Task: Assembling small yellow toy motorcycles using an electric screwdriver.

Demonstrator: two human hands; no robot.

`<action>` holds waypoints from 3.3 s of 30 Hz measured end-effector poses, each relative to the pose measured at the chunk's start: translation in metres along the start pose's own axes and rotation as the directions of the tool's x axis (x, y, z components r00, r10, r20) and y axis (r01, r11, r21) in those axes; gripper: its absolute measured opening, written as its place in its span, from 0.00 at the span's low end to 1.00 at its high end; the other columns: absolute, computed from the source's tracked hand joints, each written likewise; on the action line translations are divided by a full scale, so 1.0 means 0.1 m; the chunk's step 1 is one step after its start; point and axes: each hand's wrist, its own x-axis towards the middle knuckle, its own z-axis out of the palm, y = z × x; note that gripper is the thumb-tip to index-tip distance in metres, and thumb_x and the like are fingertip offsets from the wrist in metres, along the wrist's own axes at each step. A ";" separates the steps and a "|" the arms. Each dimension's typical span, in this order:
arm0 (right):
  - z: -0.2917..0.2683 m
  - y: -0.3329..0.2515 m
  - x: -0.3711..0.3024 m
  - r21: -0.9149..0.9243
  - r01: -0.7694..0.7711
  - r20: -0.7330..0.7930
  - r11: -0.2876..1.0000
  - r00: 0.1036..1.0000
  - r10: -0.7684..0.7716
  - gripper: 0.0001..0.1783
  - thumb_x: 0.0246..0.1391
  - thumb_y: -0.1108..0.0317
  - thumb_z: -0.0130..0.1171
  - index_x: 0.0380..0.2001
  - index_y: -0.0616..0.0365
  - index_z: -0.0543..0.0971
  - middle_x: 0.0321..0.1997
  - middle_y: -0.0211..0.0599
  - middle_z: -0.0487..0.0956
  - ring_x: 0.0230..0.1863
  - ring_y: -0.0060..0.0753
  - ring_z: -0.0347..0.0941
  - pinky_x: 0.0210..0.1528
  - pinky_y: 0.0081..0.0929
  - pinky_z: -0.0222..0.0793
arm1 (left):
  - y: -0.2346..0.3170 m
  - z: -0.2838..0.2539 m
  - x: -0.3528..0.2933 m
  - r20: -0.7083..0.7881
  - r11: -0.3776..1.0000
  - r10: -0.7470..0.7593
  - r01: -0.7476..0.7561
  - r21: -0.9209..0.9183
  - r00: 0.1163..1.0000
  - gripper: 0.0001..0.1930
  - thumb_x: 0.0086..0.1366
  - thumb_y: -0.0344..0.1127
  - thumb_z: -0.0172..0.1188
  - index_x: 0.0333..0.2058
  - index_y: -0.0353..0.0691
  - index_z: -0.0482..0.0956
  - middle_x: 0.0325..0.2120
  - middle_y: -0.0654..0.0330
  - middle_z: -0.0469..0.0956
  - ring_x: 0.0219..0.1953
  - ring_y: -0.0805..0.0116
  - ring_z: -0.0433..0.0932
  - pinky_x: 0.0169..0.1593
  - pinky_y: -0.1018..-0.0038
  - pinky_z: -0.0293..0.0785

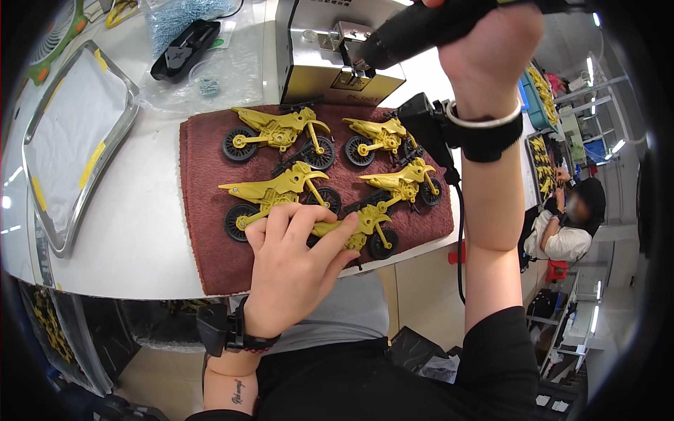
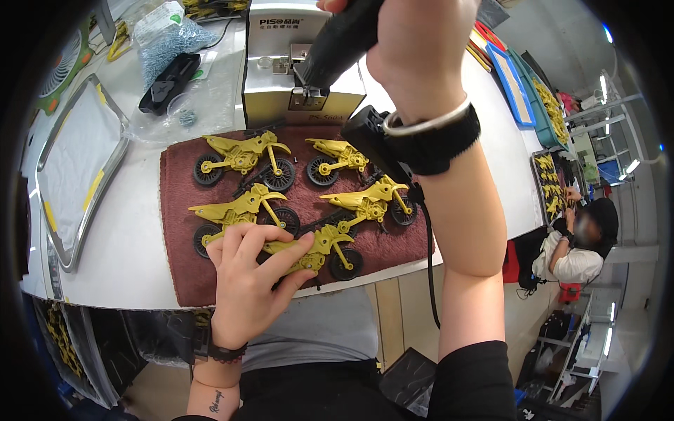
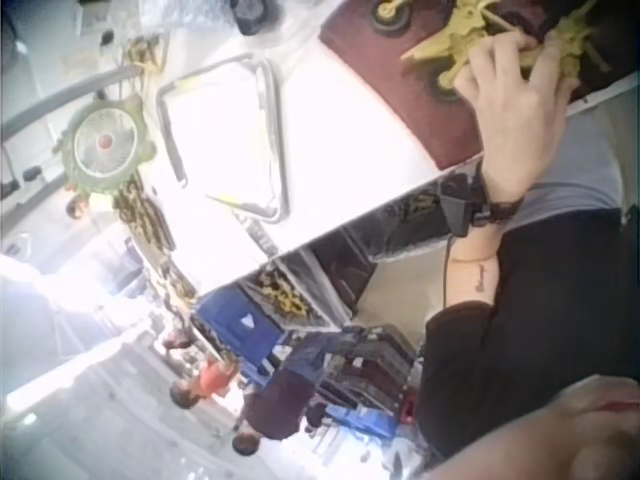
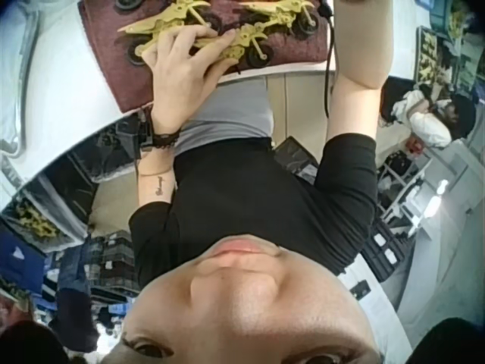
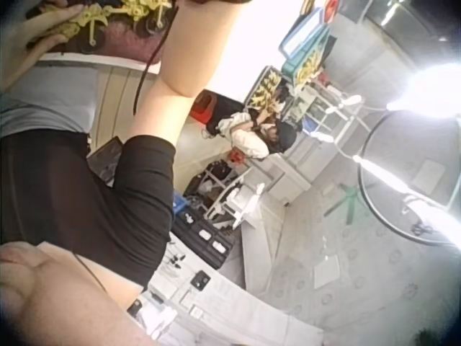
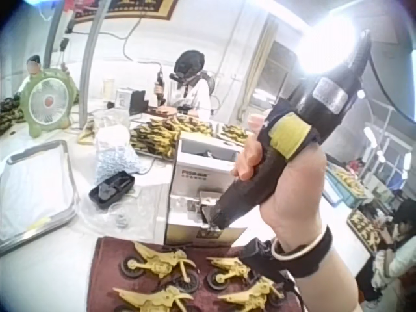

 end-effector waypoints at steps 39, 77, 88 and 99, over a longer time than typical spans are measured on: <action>-0.49 -1.21 -1.04 0.266 -0.348 0.574 0.899 0.807 0.143 0.15 0.36 0.71 0.67 0.25 0.55 0.70 0.22 0.35 0.78 0.19 0.25 0.74 0.23 0.25 0.72 | 0.03 -0.02 0.00 -0.002 0.999 -0.035 0.035 0.017 0.999 0.20 0.43 0.39 0.66 0.39 0.51 0.80 0.34 0.68 0.70 0.40 0.65 0.65 0.42 0.68 0.53; 0.34 -0.80 -1.32 0.151 -0.224 0.367 0.963 0.917 0.155 0.14 0.46 0.67 0.61 0.28 0.52 0.65 0.19 0.29 0.73 0.18 0.24 0.71 0.25 0.22 0.70 | 0.39 0.79 -0.12 -0.155 0.942 0.085 -0.029 0.333 0.984 0.21 0.62 0.36 0.42 0.52 0.35 0.66 0.53 0.48 0.66 0.56 0.55 0.65 0.57 0.66 0.60; 0.27 -0.75 -1.24 -0.008 -0.330 0.576 0.944 0.770 0.274 0.14 0.44 0.67 0.63 0.29 0.53 0.67 0.20 0.30 0.74 0.20 0.28 0.72 0.27 0.26 0.71 | 0.37 0.79 -0.11 -0.176 0.950 0.099 -0.040 0.310 0.979 0.20 0.64 0.37 0.42 0.52 0.33 0.65 0.53 0.46 0.65 0.56 0.52 0.64 0.54 0.63 0.63; 0.31 -0.94 -1.09 0.159 -0.262 0.325 0.952 0.924 0.200 0.12 0.43 0.70 0.60 0.26 0.52 0.65 0.16 0.26 0.71 0.19 0.20 0.70 0.28 0.24 0.69 | 0.42 0.72 -0.13 -0.122 0.933 0.079 -0.031 0.358 0.989 0.21 0.60 0.35 0.44 0.52 0.37 0.66 0.52 0.50 0.67 0.56 0.58 0.65 0.58 0.68 0.58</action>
